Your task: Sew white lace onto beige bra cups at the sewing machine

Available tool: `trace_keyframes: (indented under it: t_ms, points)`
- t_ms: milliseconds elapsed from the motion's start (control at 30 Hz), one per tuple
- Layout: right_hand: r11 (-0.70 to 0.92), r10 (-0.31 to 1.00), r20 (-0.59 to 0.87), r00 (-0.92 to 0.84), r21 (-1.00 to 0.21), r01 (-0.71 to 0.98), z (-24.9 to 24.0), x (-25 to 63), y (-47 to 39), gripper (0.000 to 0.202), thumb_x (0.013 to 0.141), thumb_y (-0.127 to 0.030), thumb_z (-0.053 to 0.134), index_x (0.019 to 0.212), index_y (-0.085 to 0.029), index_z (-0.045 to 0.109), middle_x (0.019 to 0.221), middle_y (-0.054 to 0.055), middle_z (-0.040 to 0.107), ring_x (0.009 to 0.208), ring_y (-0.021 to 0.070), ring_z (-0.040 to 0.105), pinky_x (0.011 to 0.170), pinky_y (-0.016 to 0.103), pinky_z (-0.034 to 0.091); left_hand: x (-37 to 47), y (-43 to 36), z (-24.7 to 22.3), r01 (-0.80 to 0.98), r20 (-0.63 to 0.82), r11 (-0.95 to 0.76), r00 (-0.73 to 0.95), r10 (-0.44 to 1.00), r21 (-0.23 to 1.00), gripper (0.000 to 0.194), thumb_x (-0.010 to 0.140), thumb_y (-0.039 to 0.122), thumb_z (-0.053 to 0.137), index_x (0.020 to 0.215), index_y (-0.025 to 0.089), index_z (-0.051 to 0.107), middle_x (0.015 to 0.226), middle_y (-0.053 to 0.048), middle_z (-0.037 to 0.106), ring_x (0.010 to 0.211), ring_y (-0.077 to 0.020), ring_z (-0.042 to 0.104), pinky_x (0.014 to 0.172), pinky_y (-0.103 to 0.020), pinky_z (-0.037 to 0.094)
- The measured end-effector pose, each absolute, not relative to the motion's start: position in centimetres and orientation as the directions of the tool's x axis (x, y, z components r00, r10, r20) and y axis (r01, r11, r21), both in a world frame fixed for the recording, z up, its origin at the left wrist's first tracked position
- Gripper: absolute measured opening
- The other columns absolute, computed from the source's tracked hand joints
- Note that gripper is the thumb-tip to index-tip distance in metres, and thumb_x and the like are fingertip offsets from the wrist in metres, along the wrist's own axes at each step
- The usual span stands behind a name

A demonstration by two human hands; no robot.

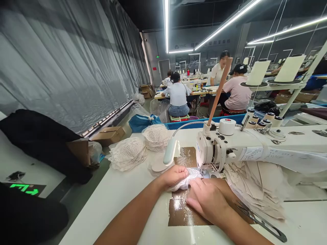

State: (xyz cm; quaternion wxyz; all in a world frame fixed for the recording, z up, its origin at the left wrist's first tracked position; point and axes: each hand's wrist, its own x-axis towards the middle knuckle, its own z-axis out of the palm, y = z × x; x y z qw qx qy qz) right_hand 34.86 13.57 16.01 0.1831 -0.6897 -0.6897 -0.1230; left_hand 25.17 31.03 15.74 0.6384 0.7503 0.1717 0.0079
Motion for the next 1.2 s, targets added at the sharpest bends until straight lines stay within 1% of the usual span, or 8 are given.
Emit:
trace_keyframes:
  t_ms: [300, 433, 567, 700, 800, 900, 967, 1200]
  points:
    - [0.043, 0.850, 0.525, -0.047, 0.020, 0.999, 15.9, 35.2, 16.3, 0.033, 0.092, -0.011, 0.030, 0.081, -0.017, 0.061, 0.070, 0.006, 0.060, 0.063, 0.0200, 0.054, 0.058, 0.032, 0.038, 25.2, 31.1, 16.0, 0.203, -0.126, -0.222, 0.940, 0.319, 0.954, 0.021, 0.079, 0.034, 0.052, 0.069, 0.015, 0.051, 0.063, 0.004, 0.043, 0.059, -0.0100, 0.038, 0.056, -0.022, 0.031]
    - [0.055, 0.844, 0.536, -0.022, -0.047, 0.997, 17.1, 35.0, 14.9, 0.029, 0.092, -0.012, 0.032, 0.080, -0.019, 0.058, 0.076, 0.006, 0.059, 0.071, 0.0205, 0.051, 0.065, 0.034, 0.040, 24.7, 30.9, 16.9, 0.171, -0.098, -0.337, 0.970, 0.221, 0.926, 0.023, 0.079, 0.034, 0.057, 0.067, 0.016, 0.052, 0.065, 0.004, 0.043, 0.063, -0.0111, 0.039, 0.058, -0.023, 0.032]
    - [0.054, 0.860, 0.510, 0.031, -0.151, 0.987, 17.3, 34.8, 13.8, 0.026, 0.094, -0.015, 0.033, 0.082, -0.019, 0.057, 0.080, 0.006, 0.060, 0.075, 0.0201, 0.053, 0.069, 0.034, 0.041, 24.1, 30.8, 18.7, 0.165, -0.153, -0.411, 0.986, 0.060, 0.897, 0.014, 0.078, 0.031, 0.059, 0.084, 0.019, 0.062, 0.076, 0.003, 0.056, 0.071, -0.0142, 0.049, 0.065, -0.024, 0.038]
    - [0.026, 0.873, 0.481, 0.085, -0.220, 0.975, 16.6, 35.1, 13.4, 0.029, 0.097, -0.018, 0.032, 0.082, -0.020, 0.057, 0.075, 0.004, 0.062, 0.071, 0.0189, 0.056, 0.065, 0.032, 0.041, 23.8, 29.8, 19.5, 0.058, -0.106, -0.679, 0.994, -0.029, 0.732, 0.018, 0.064, 0.024, 0.070, 0.078, 0.020, 0.059, 0.074, 0.002, 0.055, 0.068, -0.0155, 0.048, 0.061, -0.023, 0.037]
    - [0.005, 0.886, 0.451, 0.110, -0.245, 0.969, 16.7, 35.2, 13.2, 0.029, 0.097, -0.019, 0.032, 0.084, -0.021, 0.058, 0.076, 0.003, 0.064, 0.071, 0.0180, 0.059, 0.064, 0.030, 0.043, 23.9, 28.8, 19.3, 0.047, 0.011, -0.791, 0.998, 0.068, 0.610, 0.012, 0.071, 0.018, 0.059, 0.064, 0.019, 0.049, 0.064, 0.003, 0.047, 0.062, -0.0134, 0.042, 0.058, -0.023, 0.033]
    - [-0.031, 0.900, 0.415, 0.134, -0.246, 0.969, 16.8, 35.3, 13.1, 0.009, 0.090, -0.026, 0.052, 0.089, -0.021, 0.058, 0.083, 0.003, 0.066, 0.075, 0.0199, 0.061, 0.067, 0.031, 0.045, 23.9, 28.7, 19.0, 0.042, 0.027, -0.791, 0.997, 0.074, 0.610, 0.022, 0.081, 0.022, 0.050, 0.061, 0.019, 0.044, 0.057, 0.004, 0.041, 0.055, -0.0118, 0.037, 0.053, -0.023, 0.029]
    - [-0.059, 0.904, 0.401, 0.148, -0.227, 0.972, 16.5, 35.5, 13.1, 0.013, 0.082, -0.022, 0.060, 0.095, -0.019, 0.059, 0.088, 0.005, 0.067, 0.079, 0.0232, 0.061, 0.069, 0.034, 0.045, 23.9, 28.8, 19.0, 0.017, 0.038, -0.794, 0.998, 0.051, 0.608, 0.029, 0.087, 0.029, 0.046, 0.061, 0.019, 0.042, 0.057, 0.004, 0.041, 0.055, -0.0115, 0.037, 0.053, -0.023, 0.029]
    - [-0.053, 0.918, 0.382, 0.110, -0.157, 0.986, 15.5, 36.7, 12.8, 0.021, 0.085, -0.010, 0.042, 0.078, -0.020, 0.060, 0.078, 0.006, 0.064, 0.072, 0.0226, 0.058, 0.062, 0.033, 0.041, 23.9, 29.1, 19.6, -0.132, 0.123, -0.862, 0.989, -0.082, 0.489, 0.037, 0.094, 0.037, 0.041, 0.061, 0.019, 0.042, 0.064, 0.000, 0.052, 0.065, -0.0144, 0.046, 0.069, -0.024, 0.038]
